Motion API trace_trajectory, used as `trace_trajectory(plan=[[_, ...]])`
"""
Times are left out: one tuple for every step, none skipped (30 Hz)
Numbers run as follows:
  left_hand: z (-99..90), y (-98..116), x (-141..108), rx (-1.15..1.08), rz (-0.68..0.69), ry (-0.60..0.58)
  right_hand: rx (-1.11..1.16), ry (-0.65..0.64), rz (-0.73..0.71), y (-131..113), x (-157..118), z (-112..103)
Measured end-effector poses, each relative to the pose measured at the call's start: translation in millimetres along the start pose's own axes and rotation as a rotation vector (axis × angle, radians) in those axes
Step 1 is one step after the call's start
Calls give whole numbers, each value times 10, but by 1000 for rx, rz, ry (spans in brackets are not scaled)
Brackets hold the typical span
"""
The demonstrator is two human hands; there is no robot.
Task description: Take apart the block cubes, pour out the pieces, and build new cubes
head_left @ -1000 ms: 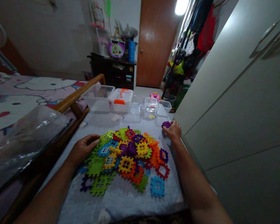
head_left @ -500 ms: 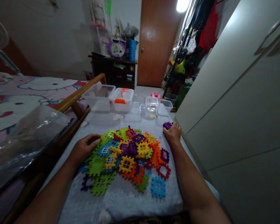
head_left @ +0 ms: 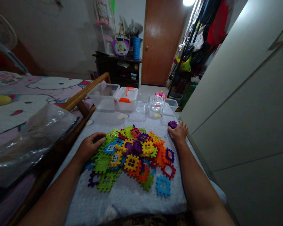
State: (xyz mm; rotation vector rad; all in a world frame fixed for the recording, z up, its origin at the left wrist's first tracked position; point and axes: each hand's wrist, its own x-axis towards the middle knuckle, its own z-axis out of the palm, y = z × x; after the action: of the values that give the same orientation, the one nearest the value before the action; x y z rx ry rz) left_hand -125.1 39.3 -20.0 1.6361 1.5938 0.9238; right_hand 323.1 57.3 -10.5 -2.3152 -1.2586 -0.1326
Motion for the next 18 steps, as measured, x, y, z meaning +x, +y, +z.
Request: trace_trajectory(plan=[[1,1,-3,-6,-2,-7,36,9,-31,-7,-11,-47],[2,0,-4,-9,0,-10,90,-10,-96,-25,-28,-101],[3,-4,-5,-9,5,-11,167,-64,-202,-56,-53,-159],[5,-10,-4,-6,10,-10,261,-152,-337,-101,-89,-217],[7,-18,-2,-3,17,-6,362,-271,-494,-161,-137,-271],[10,-27,0,-1,23,-2,462,-398,-649,-233,-196,-317],[13,-38,2,-2,29,-1,540,-509,-771,-313,-264,-351],[16,-50,4,-6,34,-2,583,-590,-859,-397,-335,-373],[19,-62,6,-12,39,-4,593,-647,-918,-481,-406,-383],[21,-73,9,-18,44,-5,574,-688,-959,-558,-470,-382],[22,-83,10,-23,48,-8,540,-714,-983,-625,-524,-374],[23,-91,12,-27,50,-9,505,-729,-994,-679,-566,-361],[23,-95,13,-30,53,-11,475,-735,-997,-719,-596,-347],[23,-95,13,-32,54,-14,459,-734,-994,-743,-615,-335],[23,-91,12,-36,54,-17,459,-723,-984,-753,-625,-326],[24,-84,10,-40,54,-19,474,-709,-969,-751,-628,-322],[25,-75,8,-44,53,-17,501,-694,-951,-740,-627,-321],[27,-66,6,-48,52,-13,538,-686,-928,-721,-621,-323]])
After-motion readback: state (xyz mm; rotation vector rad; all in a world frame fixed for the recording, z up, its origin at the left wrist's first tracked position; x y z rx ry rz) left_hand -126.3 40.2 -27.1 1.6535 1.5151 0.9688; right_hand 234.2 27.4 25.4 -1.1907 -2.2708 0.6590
